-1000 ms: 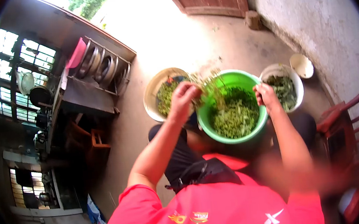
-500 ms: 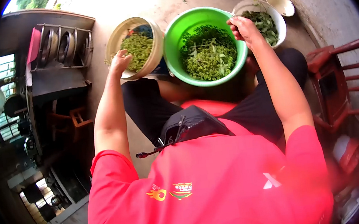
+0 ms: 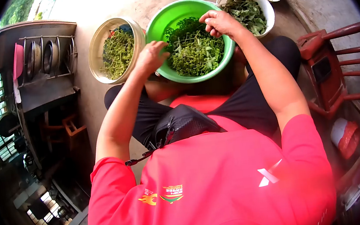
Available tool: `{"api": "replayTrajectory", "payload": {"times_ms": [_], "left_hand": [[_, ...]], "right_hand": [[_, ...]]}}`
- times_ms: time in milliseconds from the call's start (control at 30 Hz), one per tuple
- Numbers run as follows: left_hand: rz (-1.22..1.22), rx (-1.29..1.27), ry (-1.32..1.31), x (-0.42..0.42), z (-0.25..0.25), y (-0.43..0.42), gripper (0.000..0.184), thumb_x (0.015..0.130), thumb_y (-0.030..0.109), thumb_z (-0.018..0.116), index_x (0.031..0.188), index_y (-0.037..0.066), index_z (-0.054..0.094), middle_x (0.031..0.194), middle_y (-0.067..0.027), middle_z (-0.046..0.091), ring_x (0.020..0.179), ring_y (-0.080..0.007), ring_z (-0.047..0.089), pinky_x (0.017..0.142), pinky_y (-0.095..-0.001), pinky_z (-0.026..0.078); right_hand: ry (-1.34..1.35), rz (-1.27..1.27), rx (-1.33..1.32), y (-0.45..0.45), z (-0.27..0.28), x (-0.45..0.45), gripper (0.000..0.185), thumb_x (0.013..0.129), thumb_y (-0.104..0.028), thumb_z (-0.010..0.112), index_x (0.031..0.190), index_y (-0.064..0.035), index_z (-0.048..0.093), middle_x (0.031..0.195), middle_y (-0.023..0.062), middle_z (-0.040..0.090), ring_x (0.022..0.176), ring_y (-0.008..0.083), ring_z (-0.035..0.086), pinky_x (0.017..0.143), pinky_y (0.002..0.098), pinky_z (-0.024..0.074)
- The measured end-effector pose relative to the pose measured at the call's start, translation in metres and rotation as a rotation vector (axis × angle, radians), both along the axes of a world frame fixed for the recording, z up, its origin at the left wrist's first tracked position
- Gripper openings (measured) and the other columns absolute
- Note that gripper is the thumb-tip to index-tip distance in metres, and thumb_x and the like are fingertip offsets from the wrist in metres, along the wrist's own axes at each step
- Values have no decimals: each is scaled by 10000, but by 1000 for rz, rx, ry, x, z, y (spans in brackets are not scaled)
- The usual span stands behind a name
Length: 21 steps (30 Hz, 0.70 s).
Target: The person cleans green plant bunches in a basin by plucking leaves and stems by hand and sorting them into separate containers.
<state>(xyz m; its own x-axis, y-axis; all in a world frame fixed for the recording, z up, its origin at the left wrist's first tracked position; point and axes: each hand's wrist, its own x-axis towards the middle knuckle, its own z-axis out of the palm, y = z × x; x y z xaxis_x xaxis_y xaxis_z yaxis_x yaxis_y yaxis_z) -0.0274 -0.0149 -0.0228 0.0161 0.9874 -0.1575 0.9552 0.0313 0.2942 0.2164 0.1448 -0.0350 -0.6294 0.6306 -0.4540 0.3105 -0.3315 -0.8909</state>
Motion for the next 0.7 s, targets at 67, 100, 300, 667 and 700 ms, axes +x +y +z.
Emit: {"api": "replayTrajectory", "payload": {"times_ms": [67,100,300,667,700], "left_hand": [[-84,-78,-160,25,-19,2,412,784,242,647,1163,109,554,1106,-164,562,1025,-340,544,885,-393,443],[-110,-64,-215,31,-37,0,426,789,257,641,1177,112,543,1108,-164,564,1045,-333,535,895,-389,438],[209,-327,-374,41,-41,-2,299,838,342,613,817,49,670,753,-87,629,669,-196,574,664,-333,459],[550,-186,26,43,-80,40,313,775,364,644,925,90,628,883,-134,657,868,-298,622,740,-407,484],[549,-189,20,44,-83,41,313,775,364,644,925,90,628,883,-134,657,868,-298,622,740,-407,484]], "right_hand": [[-87,133,57,-6,-8,-4,280,864,-87,408,1058,-107,609,742,36,588,548,105,543,467,241,452],[-119,177,73,-10,-13,-6,282,846,-79,414,1024,-110,631,744,42,600,553,106,550,476,250,461],[-252,298,359,-18,-25,-12,246,811,-107,458,950,-99,661,778,84,663,618,171,623,650,316,509],[-243,260,452,-14,-20,-17,229,819,-166,466,933,-116,659,885,111,662,852,262,624,797,359,481],[-246,266,454,-14,-22,-16,229,817,-167,465,929,-118,659,903,111,660,879,272,617,815,363,475]]}}
